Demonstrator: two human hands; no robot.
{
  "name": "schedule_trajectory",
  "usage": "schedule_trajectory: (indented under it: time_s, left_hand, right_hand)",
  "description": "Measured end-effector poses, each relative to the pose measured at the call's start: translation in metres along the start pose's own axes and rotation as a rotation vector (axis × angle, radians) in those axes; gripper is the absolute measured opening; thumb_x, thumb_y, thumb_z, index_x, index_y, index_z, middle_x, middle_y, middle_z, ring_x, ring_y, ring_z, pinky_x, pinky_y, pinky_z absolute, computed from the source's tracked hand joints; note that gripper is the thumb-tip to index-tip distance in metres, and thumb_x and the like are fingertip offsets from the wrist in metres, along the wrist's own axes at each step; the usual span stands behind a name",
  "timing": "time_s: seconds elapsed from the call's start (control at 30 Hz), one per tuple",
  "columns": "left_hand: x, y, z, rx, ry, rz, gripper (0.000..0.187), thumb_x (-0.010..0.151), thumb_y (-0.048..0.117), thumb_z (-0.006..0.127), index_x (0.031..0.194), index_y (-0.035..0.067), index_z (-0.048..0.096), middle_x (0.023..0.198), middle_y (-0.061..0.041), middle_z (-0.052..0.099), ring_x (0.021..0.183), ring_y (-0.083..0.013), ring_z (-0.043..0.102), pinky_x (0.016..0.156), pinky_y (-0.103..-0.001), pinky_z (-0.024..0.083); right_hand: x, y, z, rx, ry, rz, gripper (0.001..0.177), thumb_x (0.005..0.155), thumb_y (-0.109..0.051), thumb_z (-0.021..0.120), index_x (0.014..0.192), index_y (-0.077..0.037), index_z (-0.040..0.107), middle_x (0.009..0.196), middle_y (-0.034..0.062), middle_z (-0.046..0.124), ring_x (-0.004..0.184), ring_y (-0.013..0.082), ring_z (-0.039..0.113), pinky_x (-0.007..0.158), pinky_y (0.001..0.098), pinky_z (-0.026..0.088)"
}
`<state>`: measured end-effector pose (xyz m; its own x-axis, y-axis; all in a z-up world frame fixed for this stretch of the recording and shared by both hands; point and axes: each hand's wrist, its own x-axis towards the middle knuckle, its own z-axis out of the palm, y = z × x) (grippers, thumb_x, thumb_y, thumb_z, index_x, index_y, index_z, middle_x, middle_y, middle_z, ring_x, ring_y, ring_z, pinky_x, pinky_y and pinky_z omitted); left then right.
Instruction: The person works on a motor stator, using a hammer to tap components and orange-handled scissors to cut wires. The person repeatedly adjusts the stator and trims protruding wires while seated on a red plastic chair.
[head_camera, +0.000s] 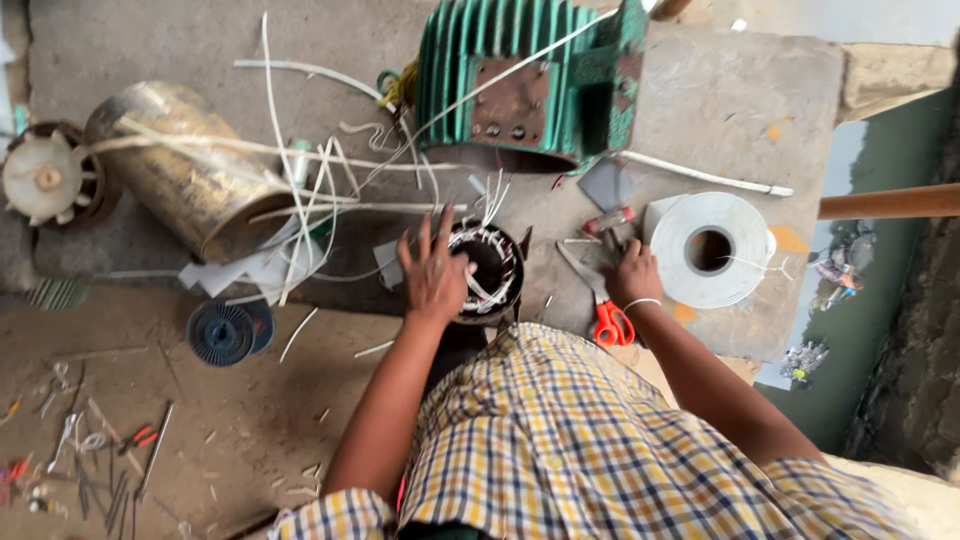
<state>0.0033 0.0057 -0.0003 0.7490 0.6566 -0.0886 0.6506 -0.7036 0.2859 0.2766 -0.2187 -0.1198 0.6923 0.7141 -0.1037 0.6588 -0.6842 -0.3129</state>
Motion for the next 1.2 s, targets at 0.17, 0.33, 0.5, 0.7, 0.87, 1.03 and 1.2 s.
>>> schedule_trajectory:
  time_s: [0.17, 0.33, 0.5, 0.7, 0.87, 1.03, 1.2]
  left_hand:
    - [0.028, -0.018, -0.008, 0.051, -0.243, 0.176, 0.021, 0.088, 0.035, 0.076, 0.085, 0.015, 0.082, 0.17, -0.004, 0.019, 0.147, -0.0383, 0.029, 0.108, -0.068, 0.028]
    - [0.036, -0.026, 0.003, -0.03, -0.197, 0.204, 0.024, 0.084, 0.038, 0.077, 0.093, 0.016, 0.081, 0.166, -0.002, 0.026, 0.131, -0.0363, 0.046, 0.102, -0.06, 0.043]
    - [0.028, -0.035, 0.027, -0.204, -0.109, 0.237, 0.019, 0.087, 0.032, 0.073, 0.097, 0.016, 0.078, 0.163, -0.004, 0.036, 0.113, -0.0369, 0.057, 0.09, -0.052, 0.053]
    - [0.029, -0.031, 0.031, -0.161, -0.042, 0.282, 0.017, 0.086, 0.031, 0.072, 0.089, 0.015, 0.076, 0.151, -0.009, 0.046, 0.111, -0.0366, 0.058, 0.085, -0.051, 0.053]
    - [0.035, -0.031, 0.016, -0.182, -0.013, 0.284, 0.02, 0.086, 0.033, 0.071, 0.092, 0.015, 0.077, 0.147, -0.01, 0.046, 0.11, -0.0364, 0.057, 0.086, -0.051, 0.051]
    - [0.006, -0.018, -0.002, -0.067, 0.337, 0.392, 0.022, 0.085, 0.035, 0.065, 0.077, 0.016, 0.072, 0.085, -0.006, 0.068, 0.09, -0.029, 0.064, 0.074, -0.05, 0.052]
    - [-0.066, 0.0, 0.011, -0.463, 0.315, 0.687, 0.011, 0.089, 0.021, 0.065, 0.082, 0.013, 0.069, 0.07, -0.004, 0.062, 0.064, -0.0207, 0.059, 0.061, -0.038, 0.043]
  right_hand:
    - [0.005, 0.007, 0.016, -0.069, -0.101, 0.168, 0.02, 0.101, -0.027, 0.059, 0.115, -0.014, 0.065, 0.11, 0.0143, 0.071, 0.106, 0.0409, 0.066, 0.085, 0.0578, 0.053]
    - [-0.057, -0.026, -0.066, 0.452, -0.06, -0.043, 0.027, 0.105, -0.02, 0.06, 0.13, -0.009, 0.063, 0.105, 0.0193, 0.069, 0.088, 0.0367, 0.07, 0.077, 0.0429, 0.056]
    - [-0.131, -0.127, -0.106, 0.486, -0.179, -0.34, 0.041, 0.096, -0.013, 0.064, 0.136, -0.007, 0.06, 0.097, 0.016, 0.07, 0.082, 0.0322, 0.07, 0.07, 0.0416, 0.055]
    - [-0.122, -0.183, -0.133, 0.232, -0.224, -0.346, 0.044, 0.093, -0.015, 0.068, 0.137, -0.015, 0.061, 0.089, 0.0117, 0.069, 0.067, 0.0337, 0.067, 0.06, 0.0442, 0.054]
    - [-0.123, -0.181, -0.12, 0.181, -0.233, -0.308, 0.048, 0.095, -0.017, 0.067, 0.142, -0.015, 0.059, 0.089, 0.0125, 0.07, 0.066, 0.0335, 0.067, 0.059, 0.0446, 0.054]
    - [-0.099, -0.173, -0.131, 0.491, -0.229, -0.217, 0.048, 0.097, -0.011, 0.059, 0.144, -0.014, 0.059, 0.091, 0.0133, 0.072, 0.076, 0.0324, 0.072, 0.07, 0.0409, 0.058]
    - [-0.058, -0.187, -0.152, 0.352, -0.402, -0.112, 0.047, 0.098, -0.012, 0.061, 0.145, -0.019, 0.058, 0.096, 0.0197, 0.074, 0.066, 0.0326, 0.071, 0.066, 0.0407, 0.057]
